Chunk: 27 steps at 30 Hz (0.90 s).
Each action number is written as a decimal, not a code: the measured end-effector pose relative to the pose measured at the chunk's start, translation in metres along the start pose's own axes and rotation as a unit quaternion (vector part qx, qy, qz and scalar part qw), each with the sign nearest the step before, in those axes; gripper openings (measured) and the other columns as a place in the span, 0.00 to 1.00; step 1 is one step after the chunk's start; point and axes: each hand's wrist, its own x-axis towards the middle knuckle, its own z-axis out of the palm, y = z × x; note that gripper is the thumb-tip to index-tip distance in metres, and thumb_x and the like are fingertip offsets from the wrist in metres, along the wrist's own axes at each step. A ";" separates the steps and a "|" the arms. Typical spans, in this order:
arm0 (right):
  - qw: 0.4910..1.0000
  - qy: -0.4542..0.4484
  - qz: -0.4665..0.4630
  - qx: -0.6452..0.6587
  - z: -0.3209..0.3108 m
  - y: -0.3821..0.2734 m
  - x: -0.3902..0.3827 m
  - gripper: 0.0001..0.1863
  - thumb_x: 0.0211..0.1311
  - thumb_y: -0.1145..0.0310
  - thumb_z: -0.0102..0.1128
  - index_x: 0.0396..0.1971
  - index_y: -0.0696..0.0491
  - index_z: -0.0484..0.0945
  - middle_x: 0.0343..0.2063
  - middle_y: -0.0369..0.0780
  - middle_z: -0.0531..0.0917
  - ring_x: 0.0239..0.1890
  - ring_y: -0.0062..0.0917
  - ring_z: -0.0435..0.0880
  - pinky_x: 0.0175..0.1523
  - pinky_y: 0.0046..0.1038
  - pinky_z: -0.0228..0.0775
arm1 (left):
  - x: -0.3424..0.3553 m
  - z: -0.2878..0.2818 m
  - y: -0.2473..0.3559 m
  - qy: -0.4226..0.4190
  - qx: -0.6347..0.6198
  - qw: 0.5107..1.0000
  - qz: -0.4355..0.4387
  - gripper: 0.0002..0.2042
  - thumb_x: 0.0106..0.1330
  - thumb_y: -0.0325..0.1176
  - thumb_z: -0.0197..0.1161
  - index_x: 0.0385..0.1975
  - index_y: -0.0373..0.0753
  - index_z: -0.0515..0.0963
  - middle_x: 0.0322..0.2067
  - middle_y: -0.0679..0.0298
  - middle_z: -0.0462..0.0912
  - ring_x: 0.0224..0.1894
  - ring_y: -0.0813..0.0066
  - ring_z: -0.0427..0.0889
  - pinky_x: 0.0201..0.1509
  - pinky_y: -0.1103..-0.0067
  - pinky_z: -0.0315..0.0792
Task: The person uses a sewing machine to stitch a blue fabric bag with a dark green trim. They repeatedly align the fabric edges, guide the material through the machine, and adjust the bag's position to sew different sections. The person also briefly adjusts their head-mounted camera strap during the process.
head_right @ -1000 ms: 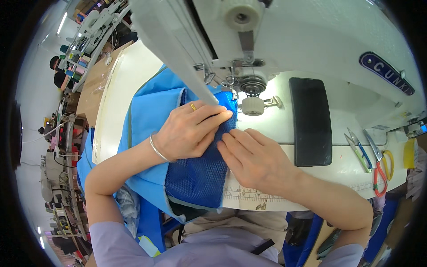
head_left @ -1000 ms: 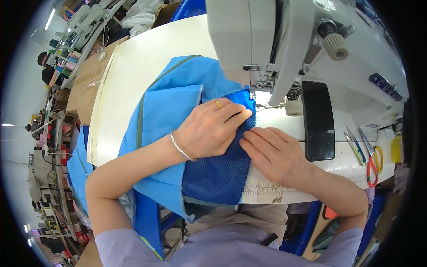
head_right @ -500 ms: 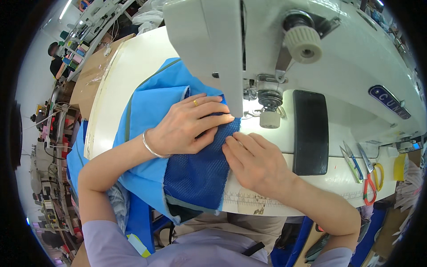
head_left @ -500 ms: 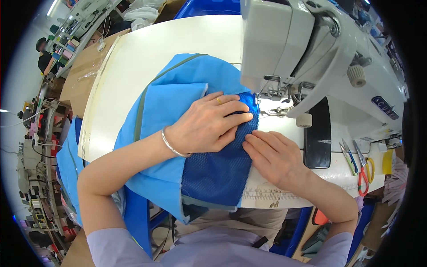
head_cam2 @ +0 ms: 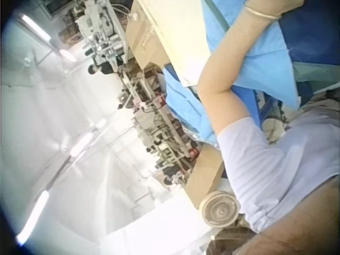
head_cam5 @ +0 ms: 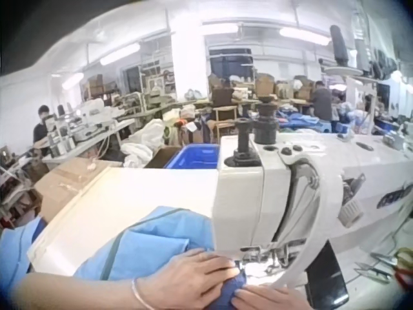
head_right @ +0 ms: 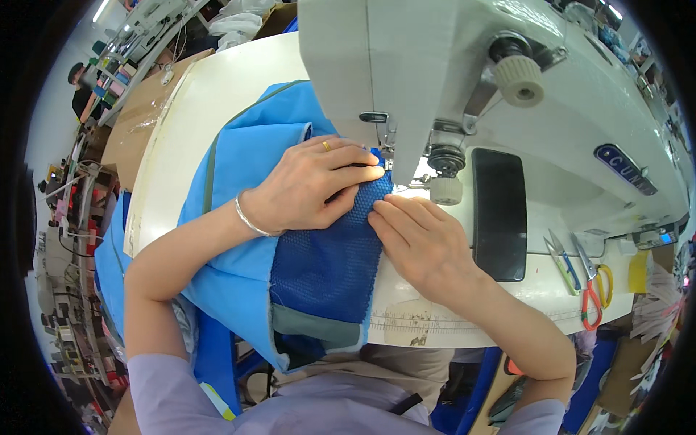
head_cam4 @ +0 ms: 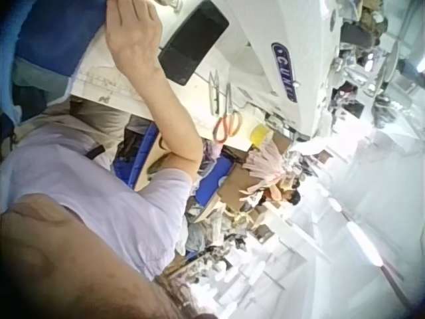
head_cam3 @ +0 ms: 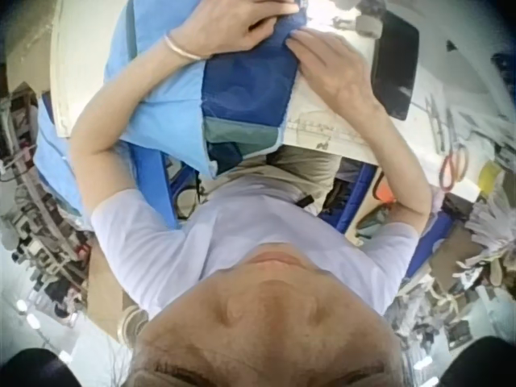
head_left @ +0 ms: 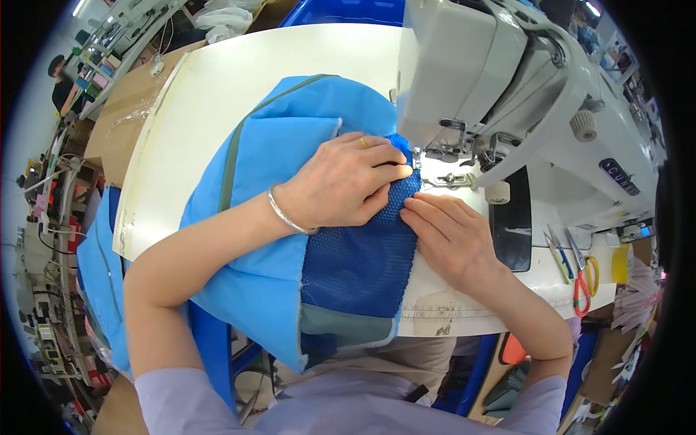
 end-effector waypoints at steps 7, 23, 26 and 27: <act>0.999 -0.019 0.036 0.010 -0.004 -0.007 0.002 0.20 0.45 0.78 0.67 0.44 0.63 0.83 0.48 0.45 0.84 0.53 0.37 0.84 0.55 0.36 0.79 | 0.002 0.002 -0.004 -0.003 -0.001 1.000 -0.013 0.14 0.57 0.25 0.64 0.44 0.39 0.85 0.45 0.61 0.84 0.47 0.60 0.83 0.56 0.67 0.78; 0.999 -0.018 0.046 -0.008 -0.003 -0.008 -0.002 0.19 0.50 0.79 0.63 0.46 0.61 0.82 0.51 0.44 0.83 0.55 0.37 0.82 0.58 0.35 0.77 | 0.001 -0.001 -0.002 -0.031 0.012 0.999 -0.030 0.15 0.60 0.27 0.64 0.48 0.39 0.85 0.47 0.60 0.83 0.48 0.59 0.81 0.54 0.66 0.77; 0.999 -0.013 0.046 -0.018 -0.003 -0.008 -0.003 0.19 0.51 0.78 0.63 0.47 0.60 0.83 0.52 0.44 0.83 0.56 0.36 0.82 0.59 0.35 0.76 | -0.001 -0.005 -0.006 -0.036 -0.017 0.999 -0.016 0.17 0.63 0.29 0.63 0.52 0.40 0.83 0.52 0.59 0.82 0.54 0.56 0.81 0.62 0.65 0.74; 0.998 -0.011 0.051 -0.022 -0.001 -0.007 -0.004 0.19 0.52 0.77 0.63 0.47 0.60 0.83 0.52 0.43 0.84 0.56 0.35 0.82 0.60 0.34 0.76 | -0.004 -0.010 -0.004 -0.085 -0.033 0.995 -0.043 0.20 0.65 0.30 0.64 0.58 0.41 0.80 0.61 0.56 0.78 0.64 0.52 0.75 0.70 0.62 0.67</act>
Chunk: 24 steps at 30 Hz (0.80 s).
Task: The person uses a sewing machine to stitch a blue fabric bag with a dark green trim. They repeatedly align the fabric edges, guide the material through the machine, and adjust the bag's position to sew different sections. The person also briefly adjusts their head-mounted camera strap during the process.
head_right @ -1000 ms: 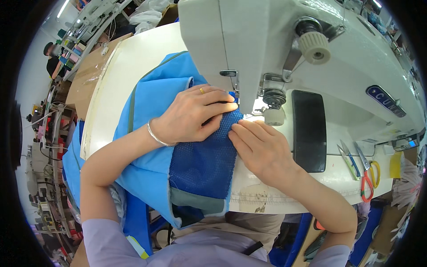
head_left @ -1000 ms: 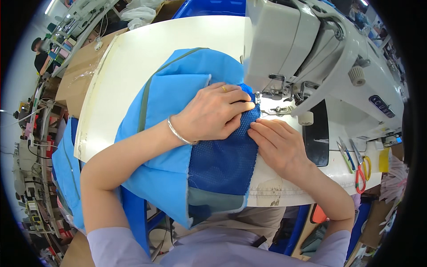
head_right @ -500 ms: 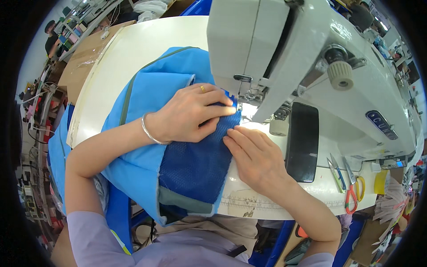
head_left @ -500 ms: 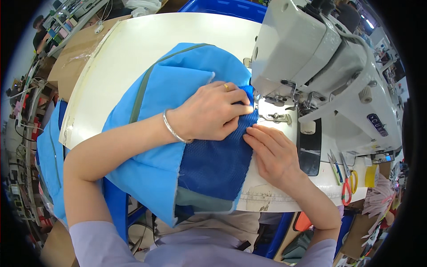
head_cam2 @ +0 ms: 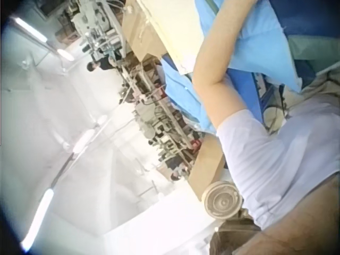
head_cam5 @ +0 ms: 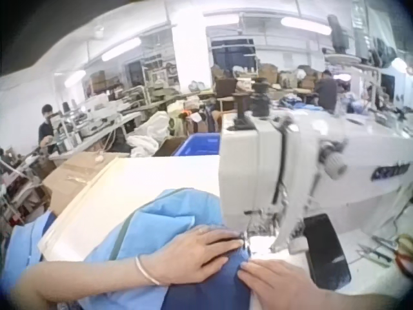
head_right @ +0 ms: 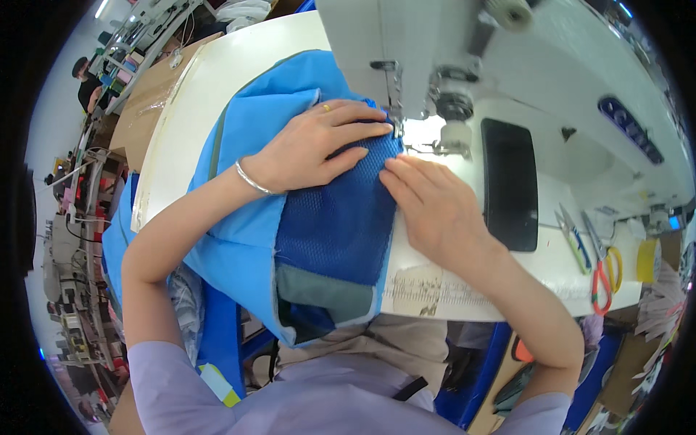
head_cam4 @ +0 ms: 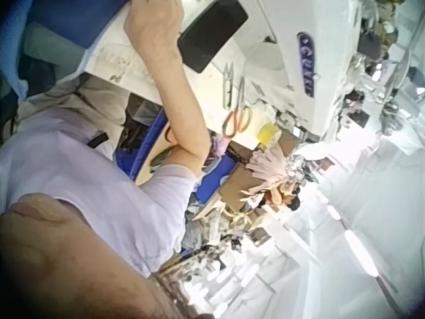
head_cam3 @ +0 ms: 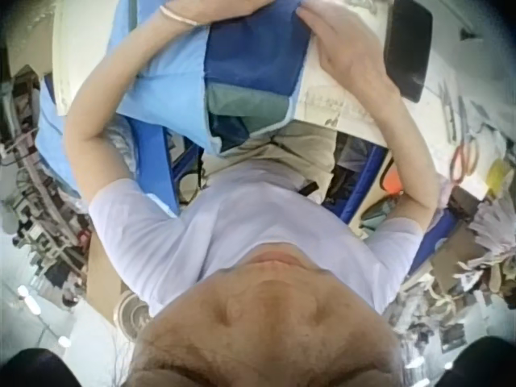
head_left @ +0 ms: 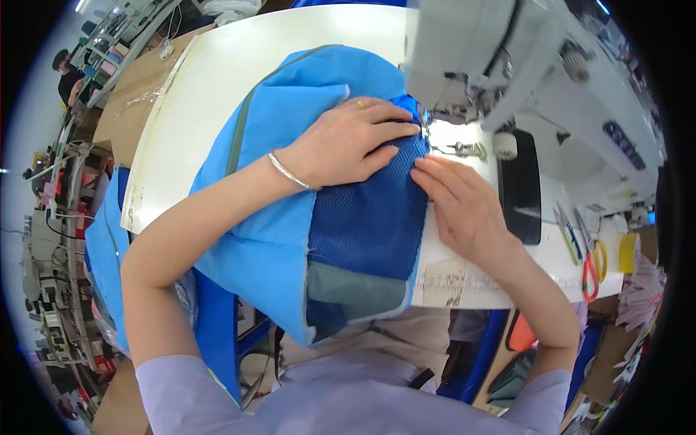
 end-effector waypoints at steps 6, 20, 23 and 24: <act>0.999 0.047 -0.012 0.005 -0.016 -0.022 -0.014 0.18 0.52 0.78 0.62 0.46 0.58 0.83 0.49 0.43 0.85 0.51 0.34 0.84 0.54 0.34 0.79 | -0.055 -0.034 0.059 -0.062 0.107 0.992 -0.031 0.25 0.65 0.30 0.64 0.64 0.43 0.76 0.70 0.51 0.66 0.70 0.44 0.66 0.74 0.56 0.61; 0.666 0.077 0.431 0.603 0.072 -0.180 -0.092 0.29 0.63 0.62 0.71 0.59 0.61 0.75 0.53 0.43 0.83 0.55 0.29 0.81 0.58 0.31 0.74 | -0.059 -0.040 0.125 -0.052 0.057 0.996 0.033 0.23 0.63 0.30 0.67 0.60 0.39 0.77 0.64 0.52 0.75 0.67 0.51 0.73 0.71 0.57 0.66; 0.446 -0.029 0.430 0.784 0.066 -0.223 -0.066 0.29 0.68 0.61 0.69 0.64 0.57 0.72 0.58 0.37 0.80 0.60 0.20 0.76 0.59 0.29 0.72 | -0.048 -0.019 0.114 -0.049 0.069 0.996 -0.012 0.21 0.65 0.31 0.66 0.59 0.37 0.78 0.62 0.51 0.76 0.62 0.50 0.77 0.67 0.61 0.71; 0.294 0.019 0.389 0.873 0.051 -0.236 -0.058 0.28 0.69 0.60 0.68 0.65 0.54 0.72 0.57 0.35 0.80 0.59 0.19 0.77 0.59 0.26 0.72 | -0.046 -0.012 0.109 -0.049 0.073 0.995 -0.036 0.21 0.66 0.32 0.66 0.58 0.36 0.78 0.61 0.51 0.77 0.60 0.50 0.79 0.65 0.62 0.72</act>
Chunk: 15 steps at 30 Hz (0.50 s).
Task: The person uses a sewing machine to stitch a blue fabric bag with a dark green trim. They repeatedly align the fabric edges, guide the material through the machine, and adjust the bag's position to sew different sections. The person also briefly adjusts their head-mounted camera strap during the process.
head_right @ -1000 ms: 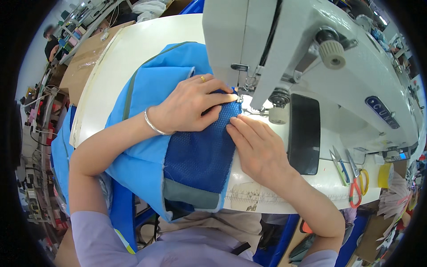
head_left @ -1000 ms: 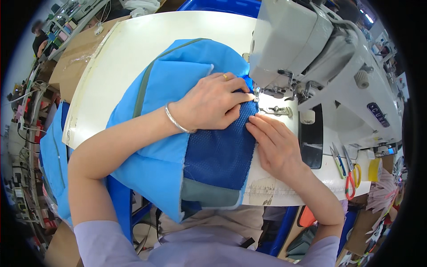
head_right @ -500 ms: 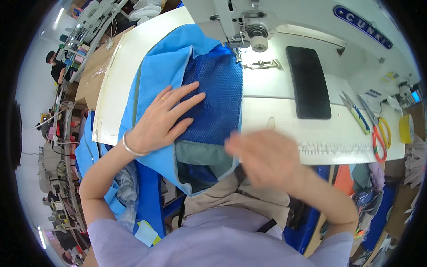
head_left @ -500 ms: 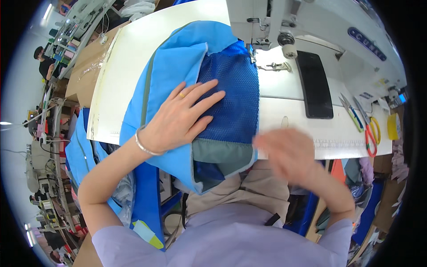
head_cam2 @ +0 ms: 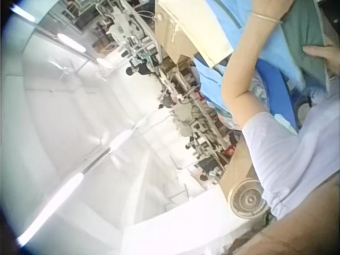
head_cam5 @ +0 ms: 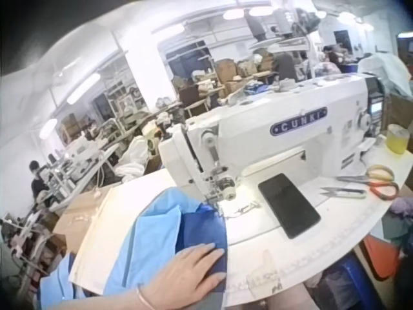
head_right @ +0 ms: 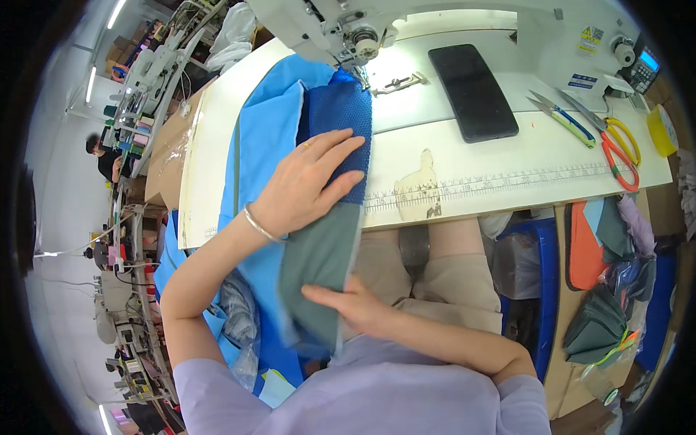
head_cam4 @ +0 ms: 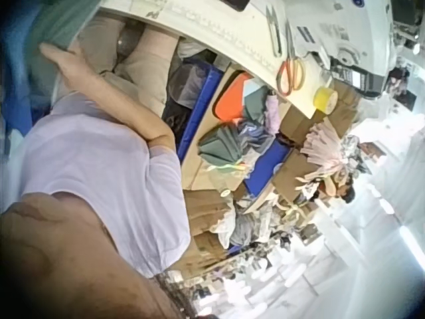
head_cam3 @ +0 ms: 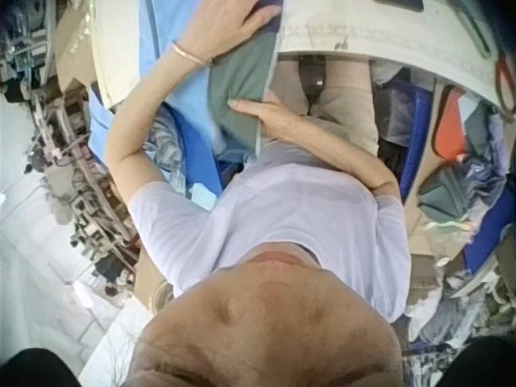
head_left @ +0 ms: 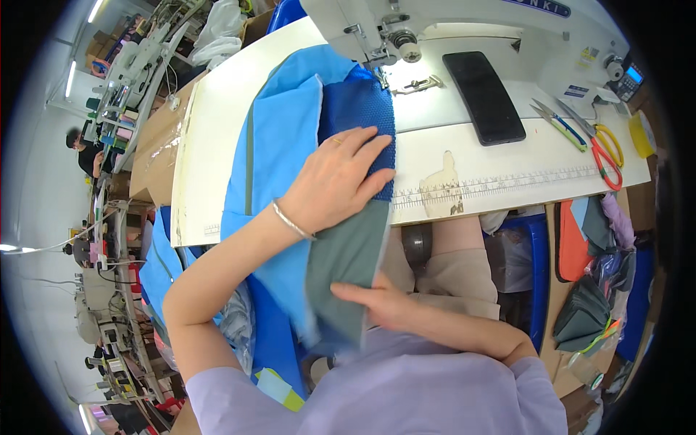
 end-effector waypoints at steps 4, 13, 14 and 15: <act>0.990 -0.005 0.125 0.057 0.006 0.004 -0.018 0.24 0.73 0.59 0.63 0.64 0.52 0.73 0.57 0.33 0.80 0.58 0.15 0.77 0.56 0.23 0.72 | 0.013 -0.002 -0.003 -0.032 0.046 0.998 -0.026 0.19 0.65 0.31 0.66 0.56 0.41 0.80 0.56 0.56 0.80 0.47 0.53 0.84 0.48 0.66 0.80; 0.920 -0.023 0.060 -0.387 -0.027 0.001 -0.023 0.18 0.75 0.61 0.58 0.31 0.62 0.81 0.21 0.40 0.84 0.27 0.23 0.84 0.34 0.32 0.74 | 0.020 0.009 -0.017 0.038 0.105 0.987 0.116 0.18 0.52 0.26 0.69 0.43 0.53 0.86 0.48 0.69 0.83 0.37 0.68 0.85 0.30 0.75 0.80; 0.918 -0.021 -0.005 -0.396 -0.026 -0.002 -0.024 0.18 0.74 0.62 0.58 0.31 0.63 0.80 0.20 0.42 0.83 0.26 0.27 0.84 0.35 0.32 0.74 | 0.022 0.010 -0.019 0.032 0.103 0.985 0.133 0.17 0.51 0.26 0.69 0.41 0.53 0.86 0.47 0.69 0.83 0.37 0.69 0.85 0.29 0.76 0.80; 0.912 -0.019 -0.071 -0.403 -0.025 -0.002 -0.026 0.17 0.73 0.63 0.58 0.31 0.64 0.79 0.20 0.44 0.82 0.25 0.31 0.84 0.35 0.33 0.75 | 0.025 0.010 -0.022 0.026 0.101 0.983 0.150 0.16 0.51 0.25 0.70 0.40 0.52 0.86 0.47 0.69 0.83 0.36 0.69 0.85 0.29 0.76 0.79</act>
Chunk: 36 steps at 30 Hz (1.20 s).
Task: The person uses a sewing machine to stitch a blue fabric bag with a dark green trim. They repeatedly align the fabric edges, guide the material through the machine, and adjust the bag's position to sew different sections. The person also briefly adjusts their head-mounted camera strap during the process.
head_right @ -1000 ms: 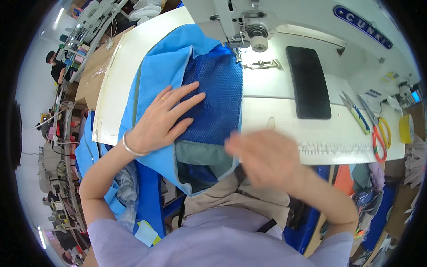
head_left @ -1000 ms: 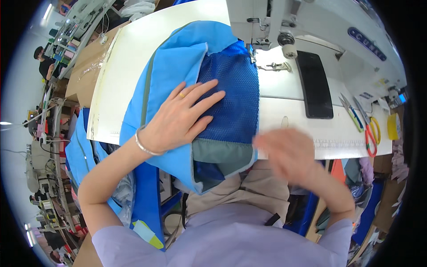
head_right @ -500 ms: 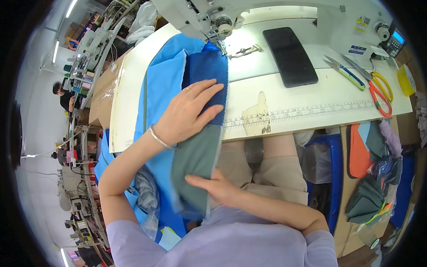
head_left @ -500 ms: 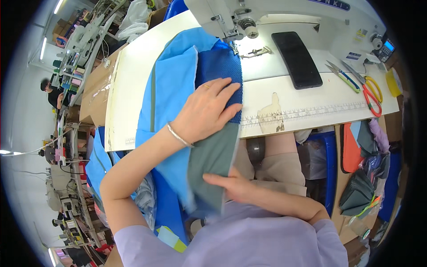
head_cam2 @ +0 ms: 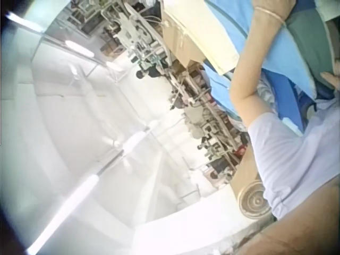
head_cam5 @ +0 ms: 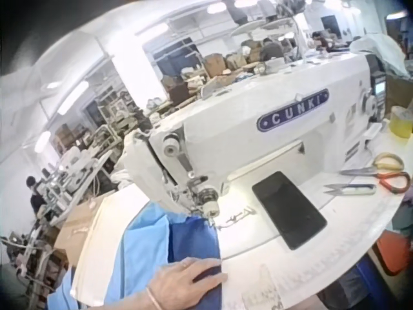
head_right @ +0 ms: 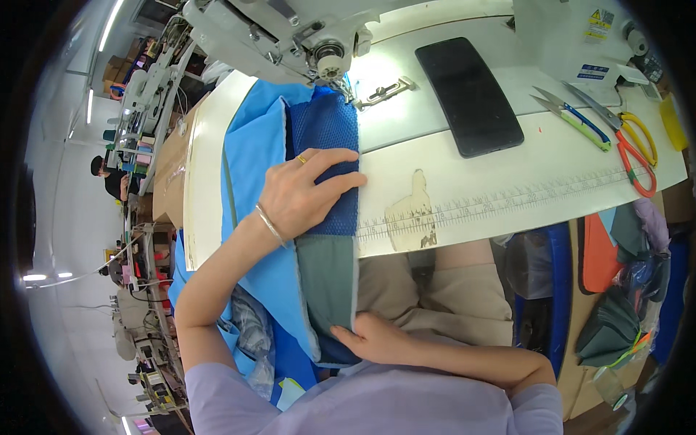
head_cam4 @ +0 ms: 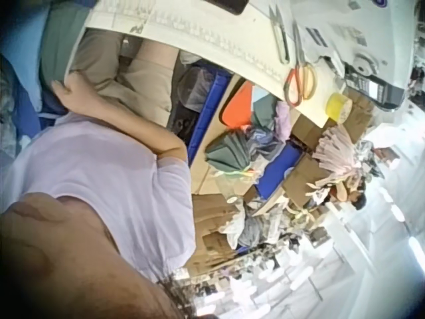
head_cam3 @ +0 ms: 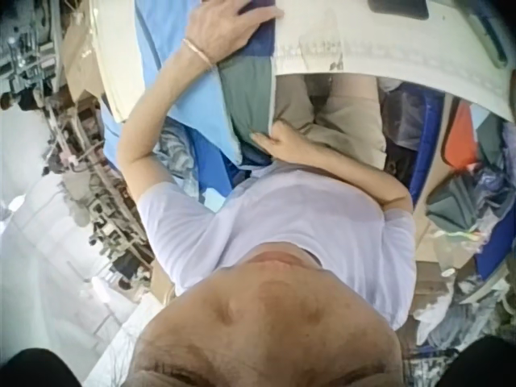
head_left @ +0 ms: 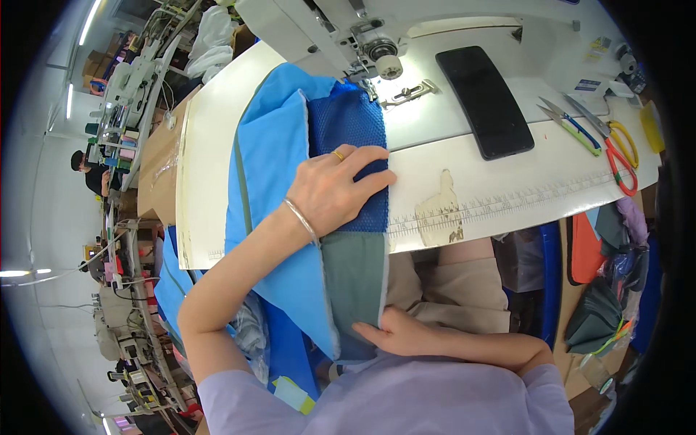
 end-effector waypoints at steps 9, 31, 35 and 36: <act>0.831 0.040 -0.321 -0.453 -0.067 -0.056 0.000 0.12 0.54 0.69 0.62 0.35 0.60 0.83 0.43 0.45 0.84 0.52 0.39 0.81 0.56 0.40 0.75 | -0.005 0.007 -0.019 0.121 -0.068 0.988 0.068 0.12 0.50 0.22 0.73 0.35 0.37 0.84 0.32 0.61 0.85 0.28 0.69 0.86 0.26 0.77 0.78; 0.720 0.040 -0.370 -0.586 -0.114 -0.088 0.045 0.09 0.51 0.67 0.61 0.28 0.57 0.79 0.36 0.45 0.83 0.49 0.38 0.81 0.58 0.37 0.72 | -0.005 0.006 -0.015 0.089 -0.122 0.988 -0.031 0.15 0.55 0.19 0.69 0.44 0.36 0.83 0.42 0.57 0.87 0.40 0.61 0.88 0.41 0.73 0.82; 0.704 0.070 -0.376 -0.598 -0.111 -0.084 0.043 0.10 0.52 0.66 0.62 0.27 0.58 0.79 0.36 0.47 0.84 0.47 0.38 0.82 0.56 0.38 0.73 | 0.006 0.005 -0.016 0.049 -0.090 0.994 -0.047 0.20 0.57 0.17 0.63 0.51 0.34 0.82 0.49 0.55 0.85 0.47 0.54 0.86 0.52 0.66 0.81; 0.705 0.077 -0.373 -0.598 -0.109 -0.084 0.042 0.10 0.54 0.66 0.62 0.27 0.58 0.79 0.36 0.47 0.84 0.47 0.38 0.82 0.55 0.38 0.73 | 0.003 0.006 -0.016 0.042 -0.092 0.993 -0.060 0.20 0.57 0.17 0.62 0.52 0.34 0.81 0.51 0.55 0.85 0.48 0.54 0.86 0.54 0.65 0.80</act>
